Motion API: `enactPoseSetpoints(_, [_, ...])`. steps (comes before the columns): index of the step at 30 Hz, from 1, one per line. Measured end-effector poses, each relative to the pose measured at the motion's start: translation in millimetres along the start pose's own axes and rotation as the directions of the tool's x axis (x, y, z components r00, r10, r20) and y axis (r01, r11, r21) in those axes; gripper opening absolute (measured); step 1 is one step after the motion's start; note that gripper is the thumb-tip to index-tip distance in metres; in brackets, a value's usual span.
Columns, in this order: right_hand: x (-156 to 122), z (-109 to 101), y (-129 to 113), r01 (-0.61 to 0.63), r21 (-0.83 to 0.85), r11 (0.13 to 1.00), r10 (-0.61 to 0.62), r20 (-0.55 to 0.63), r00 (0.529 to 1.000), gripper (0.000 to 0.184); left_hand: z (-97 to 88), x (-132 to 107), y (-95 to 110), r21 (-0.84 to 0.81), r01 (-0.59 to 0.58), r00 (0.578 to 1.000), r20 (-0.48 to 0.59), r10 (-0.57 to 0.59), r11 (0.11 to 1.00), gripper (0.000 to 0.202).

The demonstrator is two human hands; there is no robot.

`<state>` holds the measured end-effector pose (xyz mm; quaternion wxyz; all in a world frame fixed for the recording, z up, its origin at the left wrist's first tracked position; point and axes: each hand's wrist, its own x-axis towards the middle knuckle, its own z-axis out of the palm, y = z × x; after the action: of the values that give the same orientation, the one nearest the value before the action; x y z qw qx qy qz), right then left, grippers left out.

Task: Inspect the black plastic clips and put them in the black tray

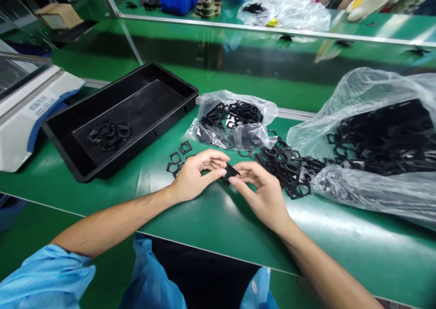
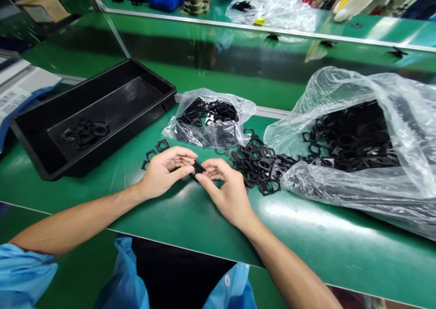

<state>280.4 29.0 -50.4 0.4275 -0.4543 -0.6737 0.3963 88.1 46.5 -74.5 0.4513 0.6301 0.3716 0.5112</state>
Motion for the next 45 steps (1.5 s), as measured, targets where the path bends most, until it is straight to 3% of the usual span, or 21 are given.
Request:
enactPoseSetpoints(2, [-0.9,2.4,-0.6,-0.069,0.062,0.996,0.064,0.077,0.995,0.014,-0.2,-1.5,1.1,0.091,-0.107,0.994,-0.01,0.108,0.99,0.012])
enactPoseSetpoints(6, [-2.5,4.5,-2.5,-0.077,0.092,0.993,0.071,0.063,0.995,0.015,-1.7,-2.8,4.7,0.241,-0.274,0.961,0.028,0.276,0.931,0.005])
enactPoseSetpoints(12, [-5.0,2.8,-2.3,-0.04,0.043,0.998,0.038,0.05,0.998,0.012,-2.1,-2.9,6.7,0.299,-0.333,0.941,0.035,0.338,0.894,0.002])
enactPoseSetpoints(25, [-5.3,2.4,-2.7,0.128,-0.117,0.985,-0.123,0.05,0.991,0.007,-2.0,-3.3,8.3,0.317,-0.35,0.935,0.055,0.351,0.881,0.002])
enactPoseSetpoints(30, [-3.9,0.1,-4.2,0.15,-0.154,0.977,-0.144,0.052,0.988,0.009,-0.9,-1.4,4.2,0.14,-0.173,0.984,-0.016,0.177,0.975,0.011])
enactPoseSetpoints(33, [-3.9,-0.9,-5.4,0.14,-0.177,0.974,-0.13,0.062,0.99,0.012,-1.0,0.4,3.1,0.091,-0.121,0.993,-0.002,0.122,0.988,0.016])
enactPoseSetpoints(38, [-4.4,-0.2,-6.6,0.114,-0.157,0.981,-0.106,0.057,0.993,0.013,-2.7,-1.2,6.9,0.293,-0.294,0.956,0.066,0.287,0.91,0.007])
enactPoseSetpoints(41, [-4.7,-0.2,-5.8,0.105,-0.162,0.981,-0.096,0.061,0.993,0.014,-4.0,-1.8,8.7,0.341,-0.341,0.94,0.105,0.325,0.876,0.007])
enactPoseSetpoints(43, [-4.7,-0.7,-4.7,0.12,-0.18,0.976,-0.108,0.073,0.991,0.014,-5.1,-0.4,8.8,0.321,-0.312,0.95,0.109,0.292,0.894,0.008])
enactPoseSetpoints(45, [-4.5,-1.3,-3.5,0.146,-0.197,0.97,-0.132,0.084,0.988,0.013,-6.5,2.3,7.6,0.226,-0.185,0.981,0.096,0.167,0.956,0.01])
